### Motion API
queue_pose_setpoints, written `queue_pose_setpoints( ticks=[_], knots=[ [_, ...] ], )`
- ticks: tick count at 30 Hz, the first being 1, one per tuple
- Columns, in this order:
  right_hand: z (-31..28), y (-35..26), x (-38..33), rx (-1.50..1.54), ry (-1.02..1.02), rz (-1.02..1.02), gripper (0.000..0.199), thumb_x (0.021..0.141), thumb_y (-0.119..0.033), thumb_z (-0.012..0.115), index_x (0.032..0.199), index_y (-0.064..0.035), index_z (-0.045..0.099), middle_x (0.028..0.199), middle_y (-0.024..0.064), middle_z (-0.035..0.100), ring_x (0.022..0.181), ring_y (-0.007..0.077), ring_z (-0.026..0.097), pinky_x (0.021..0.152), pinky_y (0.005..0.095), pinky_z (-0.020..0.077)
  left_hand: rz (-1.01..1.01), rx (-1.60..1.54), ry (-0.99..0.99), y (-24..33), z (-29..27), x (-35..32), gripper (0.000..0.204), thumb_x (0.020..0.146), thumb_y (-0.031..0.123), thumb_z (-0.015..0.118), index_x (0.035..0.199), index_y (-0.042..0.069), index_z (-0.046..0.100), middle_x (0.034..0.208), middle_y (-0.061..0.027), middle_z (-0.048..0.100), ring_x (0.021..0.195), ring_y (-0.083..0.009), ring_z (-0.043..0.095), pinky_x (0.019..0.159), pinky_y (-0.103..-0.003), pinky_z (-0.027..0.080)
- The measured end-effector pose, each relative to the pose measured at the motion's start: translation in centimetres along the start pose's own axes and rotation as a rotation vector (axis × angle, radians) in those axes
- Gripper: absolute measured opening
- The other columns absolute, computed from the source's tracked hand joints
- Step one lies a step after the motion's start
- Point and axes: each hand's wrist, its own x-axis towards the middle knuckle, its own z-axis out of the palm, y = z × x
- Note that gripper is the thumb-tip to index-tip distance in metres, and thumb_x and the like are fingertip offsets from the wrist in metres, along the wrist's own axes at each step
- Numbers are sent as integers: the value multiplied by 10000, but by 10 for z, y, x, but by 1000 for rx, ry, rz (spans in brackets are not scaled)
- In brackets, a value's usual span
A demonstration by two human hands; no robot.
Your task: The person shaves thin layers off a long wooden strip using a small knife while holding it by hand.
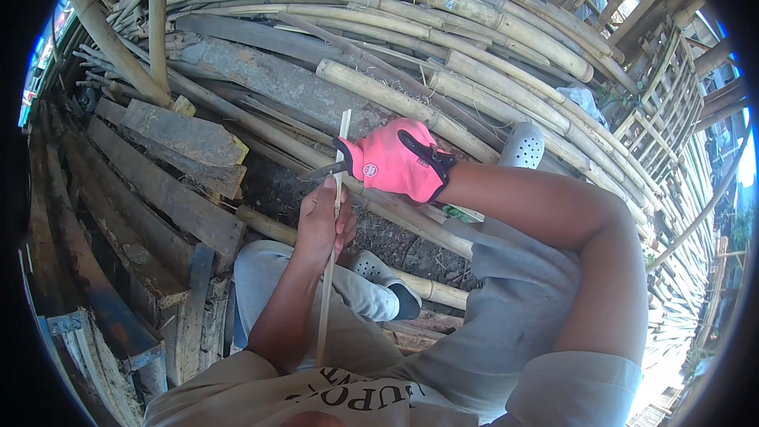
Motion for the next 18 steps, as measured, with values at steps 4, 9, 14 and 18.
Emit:
queue_pose_setpoints(
  ticks=[4, 9, 14, 18],
  knots=[
    [18, 71, 30, -445, 228, 191, 593, 1034, -368, 407, 555, -74, 596, 456, 148, 525, 398, 361, 543, 428, 464, 454, 11, 133, 8, 0, 18, -17, 398, 1101, 374, 347, 869, 83, 488, 502, 4, 374, 332, -86, 337, 303, -246, 267],
    [-6, 183, 41, -175, 291, 487, 682, 1046, -454, 326, 670, -5, 676, 675, 247, 645, 657, 446, 652, 633, 535, 516, -64, 108, -131, -14, 29, -13, 380, 1104, 349, 336, 884, 85, 497, 509, 6, 386, 328, -90, 328, 308, -256, 274],
    [2, 89, 20, 165, 206, 378, 576, 1049, -396, 395, 734, 9, 658, 701, 291, 597, 672, 441, 613, 578, 503, 473, -101, -130, -76, 1, -10, 9, 362, 1107, 353, 334, 911, 95, 493, 522, 14, 389, 340, -93, 328, 313, -258, 271],
    [-13, 46, 19, 382, 22, -68, 357, 1050, -285, 420, 1098, -39, 674, 707, 224, 607, 604, 351, 614, 540, 476, 464, -148, -377, -150, 8, -11, 10, 315, 1104, 338, 357, 925, 115, 489, 515, 37, 375, 314, -75, 308, 290, -230, 231]
  ],
)
